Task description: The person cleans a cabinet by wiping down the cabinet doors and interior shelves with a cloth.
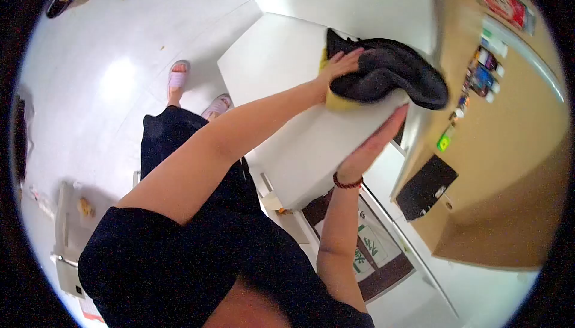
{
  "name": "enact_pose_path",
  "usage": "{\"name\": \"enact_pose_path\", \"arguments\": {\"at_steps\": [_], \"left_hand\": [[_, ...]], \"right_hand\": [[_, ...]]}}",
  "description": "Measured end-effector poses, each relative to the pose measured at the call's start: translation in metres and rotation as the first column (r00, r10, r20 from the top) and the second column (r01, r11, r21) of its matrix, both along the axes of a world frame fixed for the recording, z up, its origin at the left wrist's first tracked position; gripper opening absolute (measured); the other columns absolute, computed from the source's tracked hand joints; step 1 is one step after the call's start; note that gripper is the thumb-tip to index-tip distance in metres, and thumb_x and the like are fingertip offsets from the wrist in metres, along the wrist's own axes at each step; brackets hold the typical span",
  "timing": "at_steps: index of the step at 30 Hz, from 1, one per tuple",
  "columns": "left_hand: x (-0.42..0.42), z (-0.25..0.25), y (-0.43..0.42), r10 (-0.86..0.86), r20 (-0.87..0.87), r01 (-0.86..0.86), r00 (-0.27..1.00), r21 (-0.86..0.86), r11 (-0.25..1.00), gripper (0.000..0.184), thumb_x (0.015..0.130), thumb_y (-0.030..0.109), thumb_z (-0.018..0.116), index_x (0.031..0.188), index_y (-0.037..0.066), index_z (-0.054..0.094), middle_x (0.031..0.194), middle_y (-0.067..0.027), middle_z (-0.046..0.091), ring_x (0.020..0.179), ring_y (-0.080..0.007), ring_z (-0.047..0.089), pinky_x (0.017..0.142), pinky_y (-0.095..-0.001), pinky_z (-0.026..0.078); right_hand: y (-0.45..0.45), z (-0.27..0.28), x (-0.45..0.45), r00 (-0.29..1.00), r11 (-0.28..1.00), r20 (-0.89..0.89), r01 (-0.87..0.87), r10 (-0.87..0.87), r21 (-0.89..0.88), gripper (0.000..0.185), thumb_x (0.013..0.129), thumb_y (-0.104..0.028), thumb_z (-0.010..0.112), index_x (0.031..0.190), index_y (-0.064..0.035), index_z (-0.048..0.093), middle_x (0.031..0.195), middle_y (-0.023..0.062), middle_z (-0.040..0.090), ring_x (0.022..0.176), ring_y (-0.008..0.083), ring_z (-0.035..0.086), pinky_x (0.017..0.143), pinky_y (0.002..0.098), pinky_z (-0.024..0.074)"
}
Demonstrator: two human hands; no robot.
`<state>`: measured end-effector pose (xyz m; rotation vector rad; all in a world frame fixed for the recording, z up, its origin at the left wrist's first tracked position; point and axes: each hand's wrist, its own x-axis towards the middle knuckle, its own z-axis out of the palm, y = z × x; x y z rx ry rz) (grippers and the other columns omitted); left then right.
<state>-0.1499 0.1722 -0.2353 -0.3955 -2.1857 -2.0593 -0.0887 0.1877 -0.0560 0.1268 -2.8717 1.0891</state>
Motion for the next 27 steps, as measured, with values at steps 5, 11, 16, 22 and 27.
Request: {"name": "enact_pose_path", "arguments": {"at_steps": [5, 11, 16, 22, 27], "left_hand": [[0.091, -0.147, 0.008, 0.004, 0.631, 0.365, 0.776, -0.453, 0.813, 0.063, 0.088, 0.049, 0.035, 0.144, 0.021, 0.028, 0.153, -0.0062, 0.018, 0.142, -0.0238, 0.010, 0.109, -0.0535, 0.015], [0.187, -0.063, 0.019, -0.039, 0.601, 0.090, 0.799, -0.055, 0.994, 0.062, 0.081, 0.032, 0.049, 0.139, 0.013, 0.034, 0.147, -0.0091, 0.028, 0.139, -0.0283, 0.019, 0.110, -0.0529, 0.017], [0.100, 0.020, -0.030, 0.018, 0.202, -0.048, 0.979, 0.144, 0.988, 0.068, 0.077, 0.022, 0.060, 0.139, 0.012, 0.033, 0.141, -0.0126, 0.036, 0.136, -0.0319, 0.026, 0.108, -0.0579, 0.020], [0.180, -0.202, 0.021, 0.086, 0.836, 0.123, 0.541, -0.180, 0.976, 0.063, 0.084, 0.046, 0.049, 0.133, 0.007, 0.042, 0.138, -0.0137, 0.041, 0.130, -0.0279, 0.034, 0.100, -0.0458, 0.029], [0.235, -0.129, 0.077, 0.048, 0.828, 0.171, 0.559, -0.171, 0.970, 0.062, 0.084, 0.041, 0.054, 0.135, 0.009, 0.042, 0.143, -0.0125, 0.037, 0.132, -0.0277, 0.033, 0.108, -0.0439, 0.027]], "right_hand": [[0.012, -0.001, 0.000, 0.994, 0.972, -0.016, -0.103, 0.109, 0.210, 0.066, 0.100, -0.045, 0.017, 0.145, 0.0028, 0.011, 0.153, 0.0145, 0.011, 0.141, 0.0252, 0.012, 0.115, 0.0380, 0.0097], [0.020, 0.002, 0.003, 0.989, 0.934, -0.020, -0.129, 0.144, 0.332, 0.063, 0.100, -0.042, 0.020, 0.144, 0.0033, 0.015, 0.151, 0.0166, 0.017, 0.139, 0.0273, 0.019, 0.113, 0.0388, 0.0145], [0.036, -0.001, 0.007, 0.997, 1.000, 0.078, 0.023, -0.023, 0.007, 0.058, 0.100, -0.036, 0.029, 0.145, -0.0020, 0.017, 0.150, 0.0116, 0.020, 0.135, 0.0244, 0.025, 0.112, 0.0378, 0.0181], [0.025, -0.001, 0.006, 0.993, 0.873, -0.038, -0.082, 0.115, 0.481, 0.061, 0.095, -0.024, 0.044, 0.142, 0.0051, 0.019, 0.149, 0.0195, 0.022, 0.137, 0.0305, 0.024, 0.112, 0.0402, 0.0184], [0.040, 0.002, 0.005, 0.988, 0.839, 0.017, -0.138, 0.152, 0.527, 0.066, 0.099, -0.046, 0.022, 0.145, 0.0011, 0.014, 0.152, 0.0126, 0.015, 0.139, 0.0254, 0.018, 0.113, 0.0388, 0.0161]]}}
